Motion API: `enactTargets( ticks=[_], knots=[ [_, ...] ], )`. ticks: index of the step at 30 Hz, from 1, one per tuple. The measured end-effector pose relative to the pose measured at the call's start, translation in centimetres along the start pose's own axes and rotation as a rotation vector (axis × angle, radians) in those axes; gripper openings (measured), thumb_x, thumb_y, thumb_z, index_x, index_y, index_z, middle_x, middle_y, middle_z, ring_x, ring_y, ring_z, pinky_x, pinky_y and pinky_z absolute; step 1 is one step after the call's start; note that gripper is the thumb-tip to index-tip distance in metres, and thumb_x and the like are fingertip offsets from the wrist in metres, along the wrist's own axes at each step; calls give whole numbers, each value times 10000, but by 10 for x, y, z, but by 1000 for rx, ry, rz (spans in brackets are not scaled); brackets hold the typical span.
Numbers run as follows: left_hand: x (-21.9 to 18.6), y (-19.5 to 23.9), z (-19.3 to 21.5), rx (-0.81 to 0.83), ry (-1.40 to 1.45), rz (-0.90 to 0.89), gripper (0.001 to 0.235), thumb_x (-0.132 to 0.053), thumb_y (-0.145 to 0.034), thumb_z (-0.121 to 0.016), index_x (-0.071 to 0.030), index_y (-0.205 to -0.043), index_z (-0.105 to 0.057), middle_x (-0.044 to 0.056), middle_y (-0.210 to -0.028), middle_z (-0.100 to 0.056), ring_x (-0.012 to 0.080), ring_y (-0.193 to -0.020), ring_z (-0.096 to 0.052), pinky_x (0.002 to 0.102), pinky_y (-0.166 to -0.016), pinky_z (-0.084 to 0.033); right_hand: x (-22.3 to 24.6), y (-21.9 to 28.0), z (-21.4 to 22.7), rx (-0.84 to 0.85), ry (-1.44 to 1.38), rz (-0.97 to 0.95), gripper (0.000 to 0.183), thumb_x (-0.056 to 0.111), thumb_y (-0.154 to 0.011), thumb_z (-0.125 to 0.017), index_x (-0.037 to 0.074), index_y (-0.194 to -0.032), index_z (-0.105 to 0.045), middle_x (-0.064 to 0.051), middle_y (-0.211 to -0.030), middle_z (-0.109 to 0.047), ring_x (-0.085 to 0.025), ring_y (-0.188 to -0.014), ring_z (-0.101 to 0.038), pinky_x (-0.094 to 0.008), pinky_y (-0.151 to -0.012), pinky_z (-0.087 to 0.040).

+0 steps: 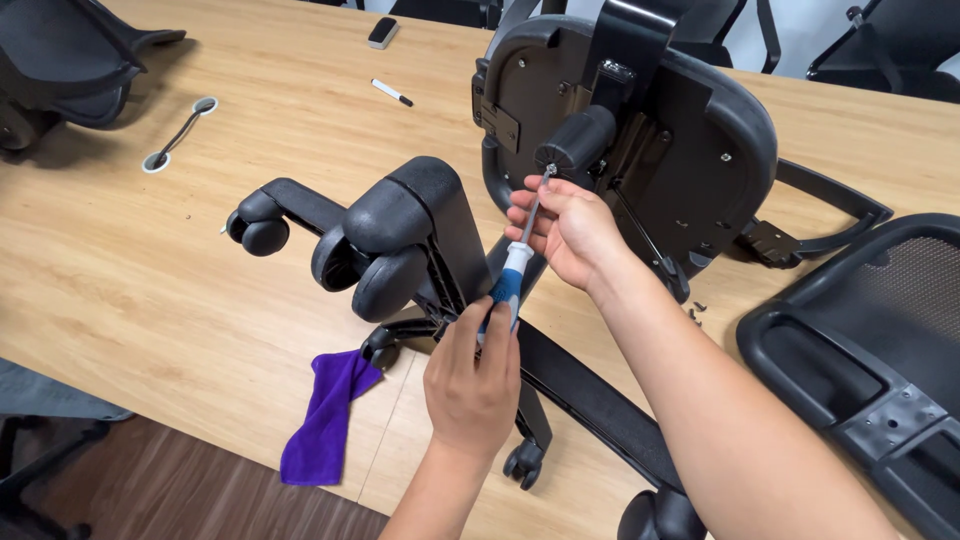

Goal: The person assembles an office chair on a table, using a screwdriver to drive screws that fasten the seat to the tilt mechanism, picking up loose screws from the table, and holding the black cylinder of the mechanism while continuing to tighten screws.

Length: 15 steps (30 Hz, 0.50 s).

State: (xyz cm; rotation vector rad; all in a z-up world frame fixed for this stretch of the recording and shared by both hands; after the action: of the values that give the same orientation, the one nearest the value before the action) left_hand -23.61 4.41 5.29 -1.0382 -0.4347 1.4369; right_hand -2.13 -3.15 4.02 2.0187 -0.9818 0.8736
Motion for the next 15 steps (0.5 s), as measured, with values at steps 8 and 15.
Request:
enactTargets(
  ticks=[8,15],
  knots=[
    [-4,-7,-2,-44,-23,5,274,-51,-903,-783,43,-1140,-683,165,-1125,-670,309,-902,-723,374,-744,-586,1,-2,5,9,-77,-15,271,133,-1048,-455,1,-1263,-554,-150,-1085,-666,-254,-957,-695,-453,-862,-637],
    [-10,-16,2,-57,0,-3,291,-93,-940,-779,76,-1141,-656,201,-1049,-666,303,-898,-730,349,-722,-607,-1,-3,10,51,-99,-18,294,144,-1063,-462,-18,-1273,-588,-135,-1056,-674,-228,-942,-706,-410,-861,-634]
  ],
)
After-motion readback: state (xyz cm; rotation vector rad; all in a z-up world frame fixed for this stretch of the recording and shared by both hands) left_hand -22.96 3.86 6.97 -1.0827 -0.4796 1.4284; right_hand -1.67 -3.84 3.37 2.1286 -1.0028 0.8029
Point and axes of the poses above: each hand's wrist, its own y-axis away from the middle knuckle, its own z-axis out of the back of the hand, x = y × z, the point moved 1 cm from there along -y, towards the middle knuckle
